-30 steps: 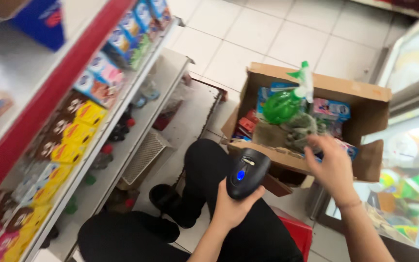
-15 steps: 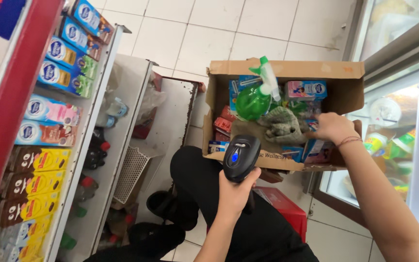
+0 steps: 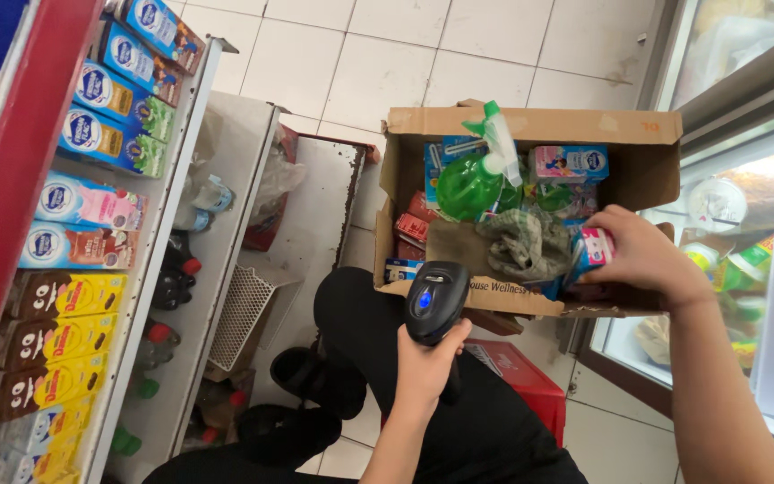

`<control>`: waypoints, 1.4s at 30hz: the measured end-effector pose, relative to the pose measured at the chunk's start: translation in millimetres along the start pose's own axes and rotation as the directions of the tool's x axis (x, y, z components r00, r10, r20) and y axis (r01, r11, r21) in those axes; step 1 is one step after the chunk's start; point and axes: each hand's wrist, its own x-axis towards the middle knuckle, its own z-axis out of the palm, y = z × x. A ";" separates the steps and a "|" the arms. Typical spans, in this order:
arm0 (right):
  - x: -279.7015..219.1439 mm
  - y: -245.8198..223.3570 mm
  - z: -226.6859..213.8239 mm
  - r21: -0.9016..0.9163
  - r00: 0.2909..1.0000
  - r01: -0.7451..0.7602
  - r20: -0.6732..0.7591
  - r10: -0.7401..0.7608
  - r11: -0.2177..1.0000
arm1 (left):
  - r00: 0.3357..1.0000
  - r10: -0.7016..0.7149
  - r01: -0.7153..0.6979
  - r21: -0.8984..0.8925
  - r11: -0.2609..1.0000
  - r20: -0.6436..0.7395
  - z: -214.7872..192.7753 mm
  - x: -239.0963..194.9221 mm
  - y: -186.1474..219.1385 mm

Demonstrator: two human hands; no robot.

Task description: The person wipes the edges of a refrigerated display shelf with a cloth while sitting on the floor. Then, the person picks up milk cartons from a cardboard box, scans each with a barcode scanner, and places them on the shelf.

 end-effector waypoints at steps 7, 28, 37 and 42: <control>-45.8 -71.5 -20.2 0.810 0.924 0.306 -0.379 0.049 0.501 | 0.998 0.023 -0.011 -0.170 0.985 0.066 -17.3 -11.7 1.1; -60.2 -367.8 168.6 0.565 0.625 -0.734 0.342 -0.702 -0.378 | 0.882 0.471 -0.298 -0.809 0.506 -0.031 -137.0 -206.3 -15.5; -91.4 -400.7 229.1 0.849 0.743 -0.504 0.521 -0.420 0.161 | 0.825 0.478 -0.539 -0.679 0.498 -0.303 -162.6 -267.8 -36.9; -111.1 -411.0 263.6 0.911 0.562 -0.396 0.338 -0.755 0.113 | 0.801 0.393 -0.588 -0.470 0.658 -0.451 -174.8 -299.7 -59.0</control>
